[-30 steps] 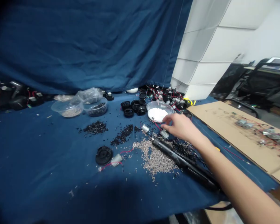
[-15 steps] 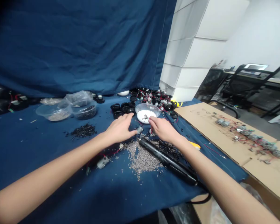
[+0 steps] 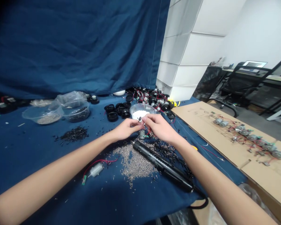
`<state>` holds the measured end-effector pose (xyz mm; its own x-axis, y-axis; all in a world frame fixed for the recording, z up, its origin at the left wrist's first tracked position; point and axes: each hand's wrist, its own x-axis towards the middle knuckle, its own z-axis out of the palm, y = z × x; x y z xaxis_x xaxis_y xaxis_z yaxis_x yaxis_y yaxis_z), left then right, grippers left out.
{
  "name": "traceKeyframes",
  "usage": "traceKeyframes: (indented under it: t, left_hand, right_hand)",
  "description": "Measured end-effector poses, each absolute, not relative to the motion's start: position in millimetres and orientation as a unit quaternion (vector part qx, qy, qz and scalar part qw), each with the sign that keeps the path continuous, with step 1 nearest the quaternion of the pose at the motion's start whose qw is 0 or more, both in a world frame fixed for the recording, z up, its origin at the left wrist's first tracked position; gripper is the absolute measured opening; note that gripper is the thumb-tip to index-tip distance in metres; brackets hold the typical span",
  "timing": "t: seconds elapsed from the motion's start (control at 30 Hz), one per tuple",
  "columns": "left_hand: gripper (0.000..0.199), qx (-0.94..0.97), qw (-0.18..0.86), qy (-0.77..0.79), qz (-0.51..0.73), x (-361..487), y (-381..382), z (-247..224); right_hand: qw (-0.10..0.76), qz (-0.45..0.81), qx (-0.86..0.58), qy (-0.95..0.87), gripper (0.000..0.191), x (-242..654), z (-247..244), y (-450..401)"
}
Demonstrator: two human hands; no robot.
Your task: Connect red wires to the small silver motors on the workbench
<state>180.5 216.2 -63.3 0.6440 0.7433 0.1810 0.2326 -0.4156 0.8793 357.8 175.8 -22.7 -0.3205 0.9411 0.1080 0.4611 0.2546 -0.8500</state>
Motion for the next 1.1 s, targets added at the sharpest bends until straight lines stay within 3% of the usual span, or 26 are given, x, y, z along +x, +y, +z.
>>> traceKeyframes:
  t: [0.13,0.4,0.6,0.87,1.1]
  left_hand:
    - [0.027,0.765,0.467,0.317,0.311,171.3,210.1,-54.2]
    - [0.024,0.736,0.455,0.328,0.378,151.4,175.3,-21.9]
    - [0.023,0.744,0.420,0.311,0.415,152.0,145.6,-1.9]
    - [0.021,0.762,0.371,0.311,0.431,151.4,114.4,15.2]
    - [0.021,0.731,0.403,0.321,0.447,145.4,92.8,28.1]
  right_hand:
    - [0.356,0.396,-0.463,-0.709,0.030,358.5,-21.0,172.8]
    - [0.422,0.353,-0.459,-0.697,0.020,349.7,-15.9,144.1]
    - [0.494,0.200,-0.451,-0.716,0.012,341.0,-12.1,113.5]
    - [0.508,0.001,-0.404,-0.761,0.008,336.7,-0.7,89.6]
    - [0.516,0.047,-0.405,-0.754,0.008,326.8,5.9,81.7]
